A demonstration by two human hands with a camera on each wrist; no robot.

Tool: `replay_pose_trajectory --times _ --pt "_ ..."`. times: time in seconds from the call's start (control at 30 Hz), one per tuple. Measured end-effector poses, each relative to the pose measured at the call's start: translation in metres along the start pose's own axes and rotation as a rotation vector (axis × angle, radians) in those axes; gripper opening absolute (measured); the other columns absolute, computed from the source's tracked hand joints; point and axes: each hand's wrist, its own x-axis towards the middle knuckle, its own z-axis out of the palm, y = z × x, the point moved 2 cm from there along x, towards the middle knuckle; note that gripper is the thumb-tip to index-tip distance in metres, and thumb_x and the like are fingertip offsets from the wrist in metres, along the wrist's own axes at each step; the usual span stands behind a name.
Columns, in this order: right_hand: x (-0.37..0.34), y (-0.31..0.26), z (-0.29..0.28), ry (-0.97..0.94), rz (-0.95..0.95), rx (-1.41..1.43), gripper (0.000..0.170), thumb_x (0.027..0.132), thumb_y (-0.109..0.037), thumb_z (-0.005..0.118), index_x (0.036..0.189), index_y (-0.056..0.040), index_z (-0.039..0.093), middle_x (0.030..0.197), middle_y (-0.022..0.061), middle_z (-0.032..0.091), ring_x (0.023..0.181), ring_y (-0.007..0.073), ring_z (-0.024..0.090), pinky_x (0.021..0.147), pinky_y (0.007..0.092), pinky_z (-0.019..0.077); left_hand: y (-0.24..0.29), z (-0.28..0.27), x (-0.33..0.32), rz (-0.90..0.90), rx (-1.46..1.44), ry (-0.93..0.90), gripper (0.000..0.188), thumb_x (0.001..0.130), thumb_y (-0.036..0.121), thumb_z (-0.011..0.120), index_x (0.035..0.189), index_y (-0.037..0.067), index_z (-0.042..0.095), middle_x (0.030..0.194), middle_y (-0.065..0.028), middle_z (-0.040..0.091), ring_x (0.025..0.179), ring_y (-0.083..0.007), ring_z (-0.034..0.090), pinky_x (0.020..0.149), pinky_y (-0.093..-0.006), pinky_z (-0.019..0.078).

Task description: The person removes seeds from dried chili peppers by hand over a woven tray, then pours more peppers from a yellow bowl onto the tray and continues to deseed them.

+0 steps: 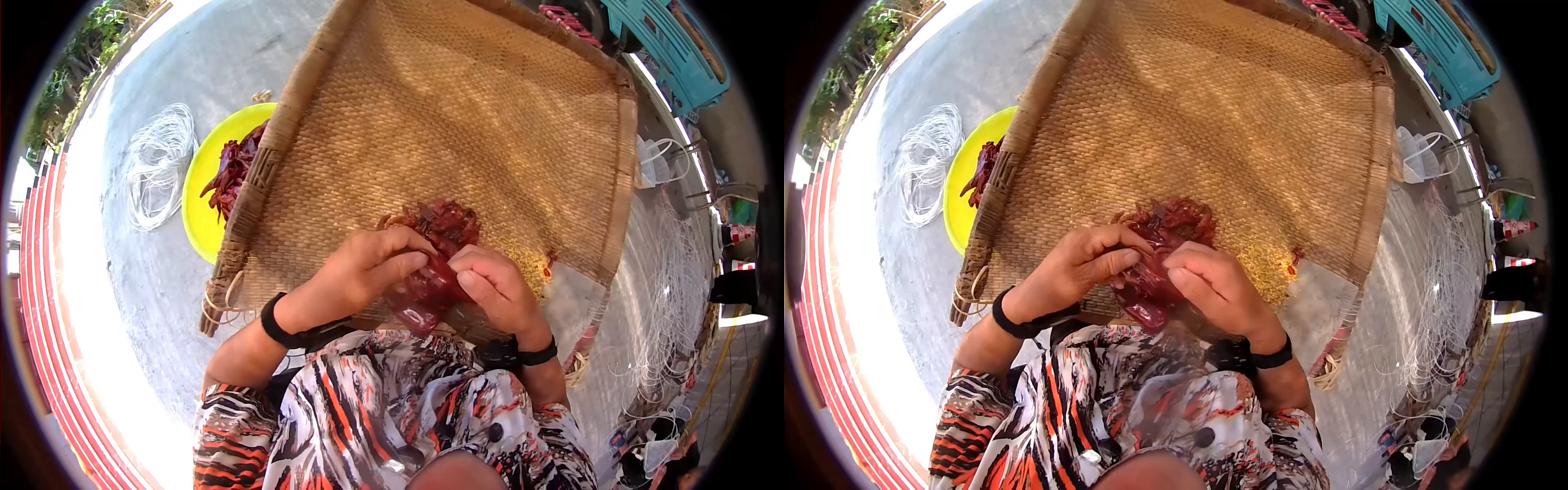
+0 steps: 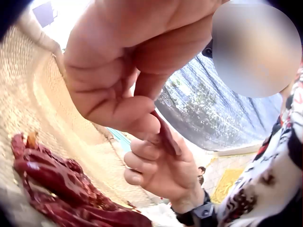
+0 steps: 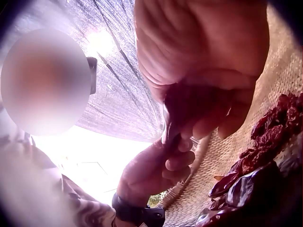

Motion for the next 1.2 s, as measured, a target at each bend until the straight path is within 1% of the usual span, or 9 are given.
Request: replay_pose_trajectory --times 0.23,0.33,0.43,0.53,0.6,0.7,0.9,1.0,1.2 --pt "0.017 0.018 -0.019 0.283 0.070 -0.617 0.025 0.086 -0.008 0.069 0.110 -0.0059 0.066 0.107 0.0118 0.064 0.099 0.0341 0.061 0.086 0.0419 0.0512 0.017 -0.049 -0.033 0.236 -0.051 0.726 0.019 0.102 0.019 0.060 0.116 0.006 0.065 0.092 0.0060 0.062 0.072 0.0005 0.049 0.061 -0.0159 0.0365" --pt "0.025 0.032 -0.017 0.251 -0.013 -0.730 0.024 0.085 -0.008 0.069 0.109 -0.0071 0.066 0.108 0.0114 0.063 0.106 0.0327 0.059 0.089 0.0416 0.0498 0.025 -0.082 -0.052 0.443 -0.151 0.990 0.030 0.103 0.020 0.058 0.128 0.003 0.058 0.120 -0.0048 0.060 0.098 -0.0091 0.061 0.082 -0.0232 0.0534" --pt "0.027 0.048 -0.009 0.241 -0.037 -0.698 0.024 0.084 -0.009 0.071 0.108 -0.0077 0.067 0.111 0.0111 0.063 0.110 0.0321 0.057 0.091 0.0422 0.0488 0.029 -0.093 -0.061 0.420 -0.056 1.246 0.048 0.101 0.020 0.060 0.141 -0.003 0.045 0.144 -0.0126 0.042 0.102 -0.0140 0.062 0.085 -0.0260 0.0518" --pt "0.028 0.053 -0.010 0.316 -0.073 -0.623 0.026 0.083 -0.010 0.073 0.107 -0.0073 0.066 0.108 0.0110 0.065 0.105 0.0316 0.059 0.089 0.0429 0.0492 0.028 -0.084 -0.060 0.386 0.177 1.121 0.044 0.099 0.015 0.062 0.138 0.000 0.049 0.142 -0.0143 0.047 0.104 -0.0142 0.061 0.082 -0.0225 0.0483" --pt "0.028 0.044 -0.012 0.356 0.022 -0.512 0.026 0.082 -0.011 0.074 0.107 -0.0071 0.066 0.104 0.0109 0.066 0.102 0.0320 0.061 0.090 0.0427 0.0493 0.017 -0.067 -0.052 0.273 0.053 0.787 0.038 0.097 0.008 0.063 0.133 0.002 0.053 0.120 -0.0036 0.061 0.095 -0.0083 0.057 0.084 -0.0216 0.0460" --pt "0.028 0.034 -0.012 0.367 -0.016 -0.422 0.028 0.082 -0.012 0.075 0.107 -0.0070 0.066 0.098 0.0106 0.068 0.095 0.0320 0.064 0.086 0.0412 0.0509 0.007 -0.030 -0.026 0.139 -0.012 0.433 0.036 0.099 0.012 0.064 0.132 0.003 0.053 0.109 -0.0033 0.062 0.085 -0.0082 0.060 0.076 -0.0221 0.0477" --pt "0.018 0.012 -0.003 0.185 0.048 -0.062 0.023 0.087 -0.012 0.075 0.108 -0.0060 0.065 0.099 0.0096 0.070 0.091 0.0219 0.069 0.079 0.0339 0.0545 0.008 0.008 0.015 0.036 0.208 0.172 0.025 0.099 0.016 0.065 0.119 0.002 0.059 0.093 0.0007 0.063 0.079 -0.0056 0.055 0.070 -0.0215 0.0473" --pt "0.012 0.020 -0.009 0.190 0.046 0.130 0.021 0.090 -0.010 0.073 0.108 -0.0041 0.065 0.100 0.0075 0.070 0.094 0.0152 0.068 0.081 0.0299 0.0539 0.004 0.011 0.020 -0.019 0.124 0.184 0.020 0.099 0.019 0.066 0.110 0.003 0.061 0.087 0.0017 0.062 0.077 -0.0056 0.056 0.068 -0.0213 0.0469" --pt "0.002 0.043 -0.043 0.551 0.215 0.016 0.022 0.093 -0.013 0.068 0.111 -0.0020 0.064 0.102 0.0041 0.067 0.093 0.0125 0.063 0.082 0.0289 0.0513 0.028 -0.024 -0.014 0.199 0.029 0.626 0.014 0.100 0.015 0.063 0.106 0.003 0.059 0.081 0.0001 0.058 0.067 -0.0056 0.052 0.062 -0.0196 0.0438"
